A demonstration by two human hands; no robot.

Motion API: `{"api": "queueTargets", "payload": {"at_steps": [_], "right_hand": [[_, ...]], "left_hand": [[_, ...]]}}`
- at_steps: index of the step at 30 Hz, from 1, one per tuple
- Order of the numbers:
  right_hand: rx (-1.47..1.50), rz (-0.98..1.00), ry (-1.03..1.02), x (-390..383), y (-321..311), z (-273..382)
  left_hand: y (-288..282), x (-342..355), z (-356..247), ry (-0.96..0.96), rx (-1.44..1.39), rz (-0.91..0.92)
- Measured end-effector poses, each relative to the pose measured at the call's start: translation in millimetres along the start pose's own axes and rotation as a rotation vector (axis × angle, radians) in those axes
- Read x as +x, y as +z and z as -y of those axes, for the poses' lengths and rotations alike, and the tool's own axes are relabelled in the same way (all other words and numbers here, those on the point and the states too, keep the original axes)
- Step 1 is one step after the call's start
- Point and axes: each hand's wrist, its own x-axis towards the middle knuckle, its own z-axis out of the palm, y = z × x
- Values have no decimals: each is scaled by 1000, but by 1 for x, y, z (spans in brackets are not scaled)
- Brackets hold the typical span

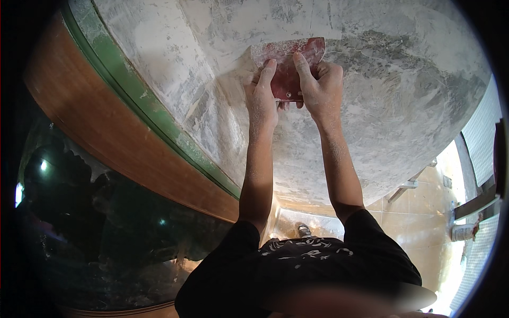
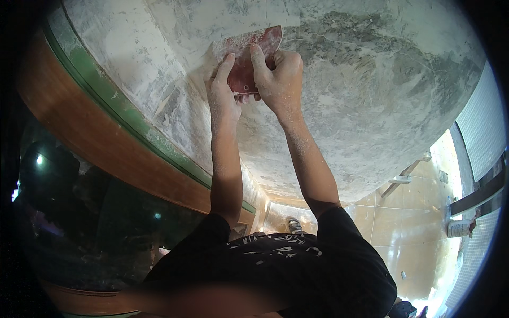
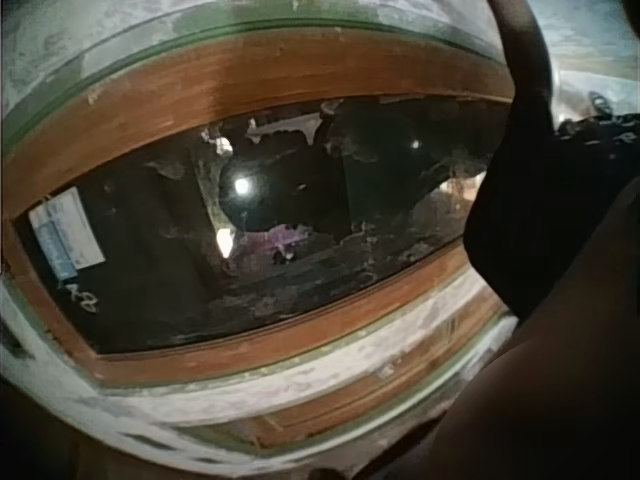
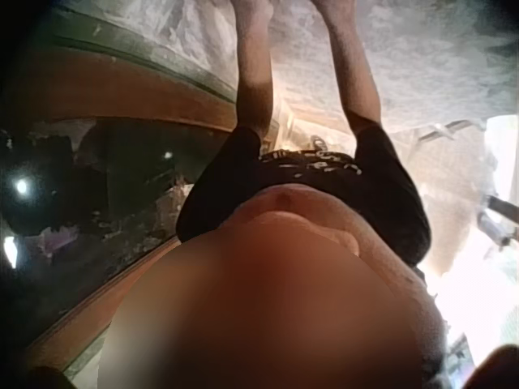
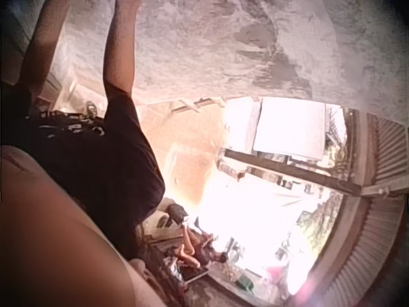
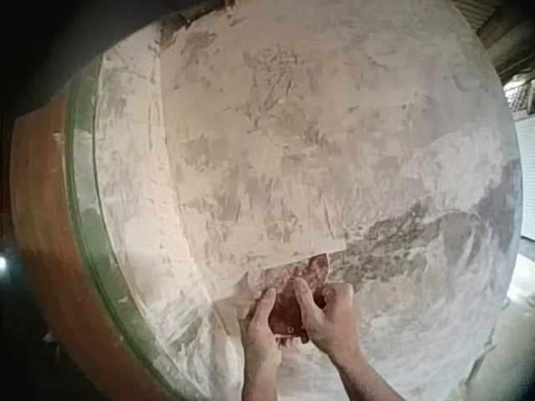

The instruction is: The person applies and smooths wall putty onto a wall using a plastic spatula.

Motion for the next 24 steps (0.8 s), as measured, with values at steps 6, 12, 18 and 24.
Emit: {"api": "queueTargets", "payload": {"at_steps": [6, 12, 18, 24], "right_hand": [[-24, 0, 47, -9, -5, 7], [-10, -35, 15, 3, 5, -3], [-57, -20, -3, -2, -1, 4], [-53, -38, -110, 13, 11, 3]], "left_hand": [[1, -10, 1, -76, 29, -89], [-5, 12, 0, -46, -7, -6], [3, -1, 3, 62, -53, -31], [5, 13, -15, -27, 45, -70]]}}
